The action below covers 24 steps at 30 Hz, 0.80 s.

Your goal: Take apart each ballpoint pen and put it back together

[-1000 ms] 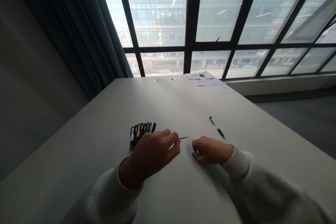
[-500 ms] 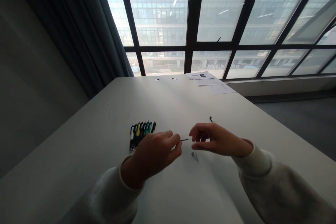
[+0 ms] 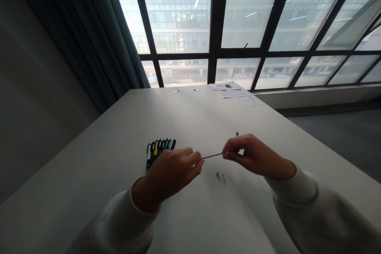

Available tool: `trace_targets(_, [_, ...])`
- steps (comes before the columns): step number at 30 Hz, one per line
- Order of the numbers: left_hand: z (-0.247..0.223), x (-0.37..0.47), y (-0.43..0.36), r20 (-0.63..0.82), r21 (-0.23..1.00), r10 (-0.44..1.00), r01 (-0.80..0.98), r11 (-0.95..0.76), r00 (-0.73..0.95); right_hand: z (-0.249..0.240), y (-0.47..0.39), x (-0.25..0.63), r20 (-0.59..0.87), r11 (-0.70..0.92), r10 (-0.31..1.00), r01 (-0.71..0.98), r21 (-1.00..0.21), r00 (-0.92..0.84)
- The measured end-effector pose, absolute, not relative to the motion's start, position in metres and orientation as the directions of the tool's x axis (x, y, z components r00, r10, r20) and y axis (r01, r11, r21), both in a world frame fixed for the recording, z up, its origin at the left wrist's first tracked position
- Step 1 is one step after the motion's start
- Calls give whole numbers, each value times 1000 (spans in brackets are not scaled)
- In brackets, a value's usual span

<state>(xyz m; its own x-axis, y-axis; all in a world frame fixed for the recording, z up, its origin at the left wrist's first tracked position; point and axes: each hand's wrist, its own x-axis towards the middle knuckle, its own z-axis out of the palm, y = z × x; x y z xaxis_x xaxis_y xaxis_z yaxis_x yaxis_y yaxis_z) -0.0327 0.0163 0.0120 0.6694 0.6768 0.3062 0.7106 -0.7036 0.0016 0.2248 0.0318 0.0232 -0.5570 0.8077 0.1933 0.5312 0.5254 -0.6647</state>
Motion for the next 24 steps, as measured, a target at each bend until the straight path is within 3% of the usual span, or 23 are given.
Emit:
trace_targets(5, [10, -31, 17, 288, -7, 659, 689, -724, 695, 25, 34, 231, 158, 523, 824, 622, -582, -545])
trace_targets(10, [6, -27, 17, 248, -47, 624, 652, -756, 741, 15, 28, 219, 251, 640, 745, 557, -530, -618])
trace_targets(17, [4, -21, 15, 228, -100, 601, 633, -768, 766, 10, 20, 205, 258, 646, 744, 566, -512, -616])
trace_targets(20, [3, -24, 16, 225, -83, 630, 658, -748, 744, 11, 24, 208, 159, 575, 789, 624, -529, -593])
trace_targets(24, [4, -28, 17, 214, -51, 670, 693, -719, 711, -2, 36, 218, -165, 323, 884, 826, -461, -437])
